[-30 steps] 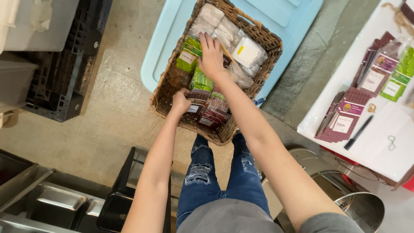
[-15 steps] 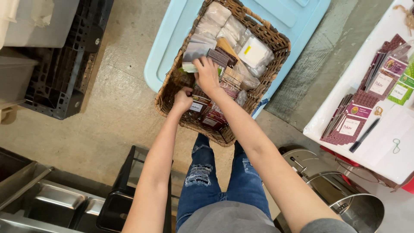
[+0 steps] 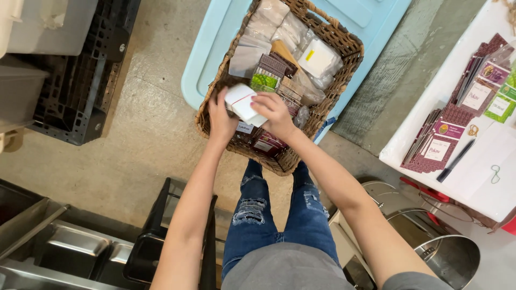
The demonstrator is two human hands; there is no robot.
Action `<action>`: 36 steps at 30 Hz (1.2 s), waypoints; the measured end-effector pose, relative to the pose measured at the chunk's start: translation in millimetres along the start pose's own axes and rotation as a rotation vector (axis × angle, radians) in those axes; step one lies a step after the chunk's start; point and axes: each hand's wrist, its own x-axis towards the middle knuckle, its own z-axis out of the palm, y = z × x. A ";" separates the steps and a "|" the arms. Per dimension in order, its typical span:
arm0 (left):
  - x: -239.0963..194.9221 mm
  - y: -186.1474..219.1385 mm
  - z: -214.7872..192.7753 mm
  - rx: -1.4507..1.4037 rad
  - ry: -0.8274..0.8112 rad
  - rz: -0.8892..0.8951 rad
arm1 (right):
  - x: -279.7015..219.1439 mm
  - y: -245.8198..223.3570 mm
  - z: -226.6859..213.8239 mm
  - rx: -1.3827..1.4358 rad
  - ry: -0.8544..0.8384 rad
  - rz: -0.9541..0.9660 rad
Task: The person sorts and organizes various bags of coffee, moving them between a storage basket and a table, and then arranging the bags on the table by category.
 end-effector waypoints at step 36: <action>-220.3 202.2 191.2 -0.457 -0.920 -0.273 | -144.4 -137.7 -342.3 0.302 0.655 0.995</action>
